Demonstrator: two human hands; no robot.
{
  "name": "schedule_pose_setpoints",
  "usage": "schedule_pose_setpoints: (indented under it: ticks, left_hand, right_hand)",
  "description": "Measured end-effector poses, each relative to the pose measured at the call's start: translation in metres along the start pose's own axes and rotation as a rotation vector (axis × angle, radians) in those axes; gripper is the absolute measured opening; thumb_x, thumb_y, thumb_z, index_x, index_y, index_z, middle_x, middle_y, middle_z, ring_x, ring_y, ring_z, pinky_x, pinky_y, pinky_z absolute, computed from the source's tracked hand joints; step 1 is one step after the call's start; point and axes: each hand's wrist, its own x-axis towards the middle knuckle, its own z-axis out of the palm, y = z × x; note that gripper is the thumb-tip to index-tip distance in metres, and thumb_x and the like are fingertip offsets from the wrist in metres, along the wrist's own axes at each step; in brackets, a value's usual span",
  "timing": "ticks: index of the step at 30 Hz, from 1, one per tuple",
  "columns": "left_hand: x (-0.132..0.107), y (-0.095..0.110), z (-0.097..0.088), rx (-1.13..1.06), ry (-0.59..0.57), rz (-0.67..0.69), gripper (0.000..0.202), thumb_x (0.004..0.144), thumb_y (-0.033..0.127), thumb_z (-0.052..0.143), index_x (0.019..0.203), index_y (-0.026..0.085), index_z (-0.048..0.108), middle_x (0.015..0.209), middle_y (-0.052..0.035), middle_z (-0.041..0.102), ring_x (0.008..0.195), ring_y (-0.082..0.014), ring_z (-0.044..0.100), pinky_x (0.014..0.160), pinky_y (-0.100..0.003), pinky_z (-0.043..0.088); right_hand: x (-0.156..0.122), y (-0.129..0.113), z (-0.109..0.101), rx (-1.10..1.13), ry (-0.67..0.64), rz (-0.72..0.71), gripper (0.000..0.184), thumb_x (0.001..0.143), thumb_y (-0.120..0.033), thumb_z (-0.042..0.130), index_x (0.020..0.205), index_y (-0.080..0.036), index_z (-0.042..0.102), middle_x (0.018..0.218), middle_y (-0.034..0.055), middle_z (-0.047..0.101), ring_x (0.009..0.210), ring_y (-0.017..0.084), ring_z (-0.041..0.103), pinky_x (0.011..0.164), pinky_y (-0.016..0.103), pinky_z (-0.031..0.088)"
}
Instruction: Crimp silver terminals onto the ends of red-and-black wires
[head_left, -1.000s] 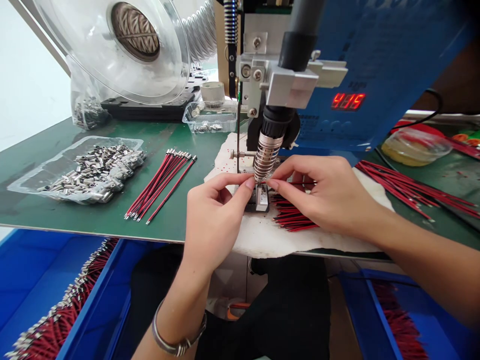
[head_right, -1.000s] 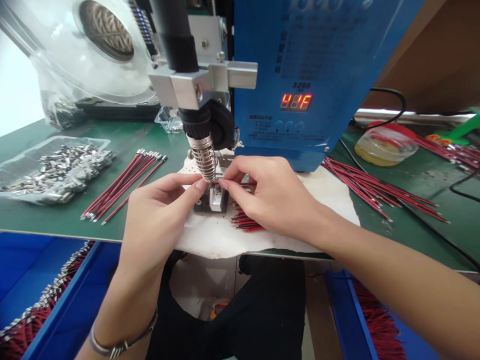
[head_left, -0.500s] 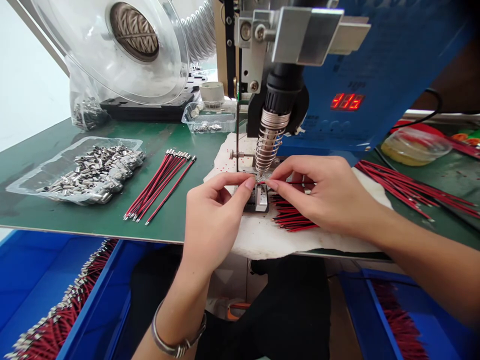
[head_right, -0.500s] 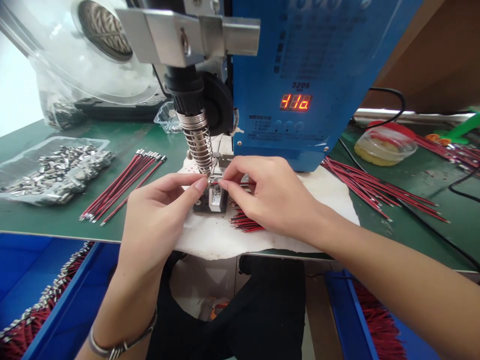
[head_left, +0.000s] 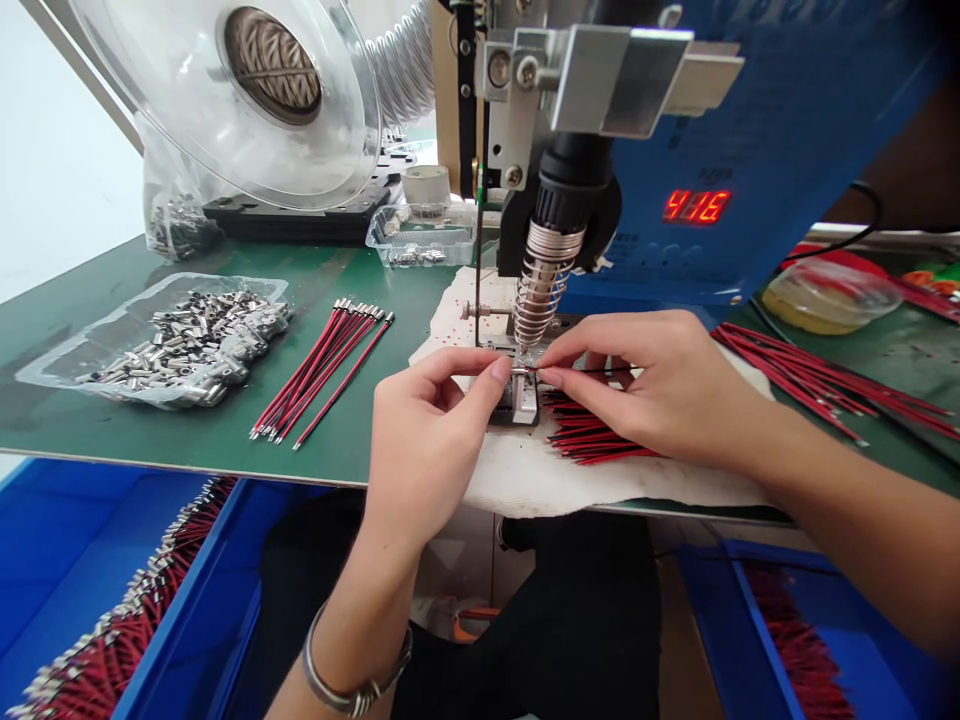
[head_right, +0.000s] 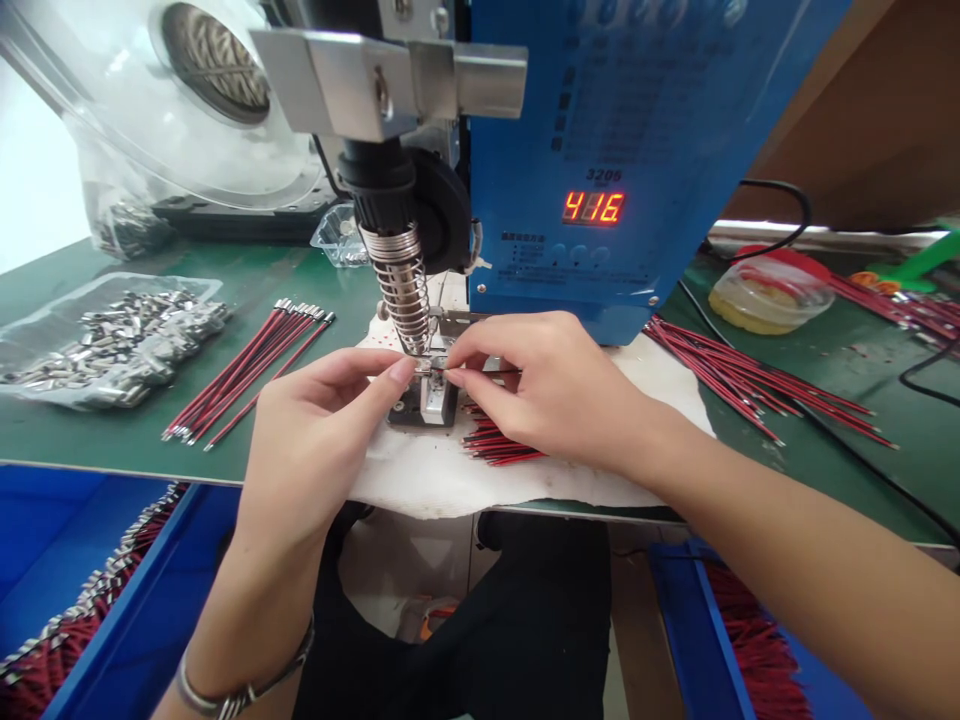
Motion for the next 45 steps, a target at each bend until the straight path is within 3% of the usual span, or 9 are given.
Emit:
schedule_pose_setpoints:
  ticks: [20, 28, 45]
  left_hand:
    - [0.0006, 0.0012, 0.0007, -0.02, 0.031, 0.045, 0.024, 0.086, 0.043, 0.071, 0.085, 0.019, 0.074, 0.077, -0.0027, 0.067, 0.063, -0.0126, 0.053, 0.053, -0.024, 0.038]
    - [0.0007, 0.005, -0.0006, -0.016, 0.043, 0.031, 0.036, 0.092, 0.044, 0.062, 0.068, 0.018, 0.062, 0.06, 0.0003, 0.053, 0.053, -0.0107, 0.041, 0.052, -0.025, 0.036]
    - [-0.0001, 0.007, -0.0013, 0.026, 0.041, 0.044, 0.036, 0.092, 0.041, 0.062, 0.065, 0.018, 0.061, 0.059, 0.0013, 0.051, 0.052, -0.0099, 0.038, 0.052, -0.025, 0.035]
  right_hand:
    - [0.0017, 0.0019, -0.0019, 0.024, -0.014, -0.064, 0.017, 0.088, -0.012, 0.06, 0.09, -0.024, 0.072, 0.086, 0.0006, 0.075, 0.075, 0.016, 0.068, 0.067, 0.03, 0.05]
    - [0.0005, 0.0028, -0.0016, 0.02, -0.026, -0.053, 0.016, 0.089, -0.015, 0.059, 0.09, -0.024, 0.072, 0.087, 0.0007, 0.075, 0.075, 0.017, 0.068, 0.067, 0.03, 0.051]
    - [0.001, 0.0016, -0.0024, 0.025, -0.03, -0.055, 0.017, 0.09, -0.015, 0.058, 0.09, -0.025, 0.072, 0.086, 0.0007, 0.074, 0.074, 0.017, 0.068, 0.068, 0.031, 0.05]
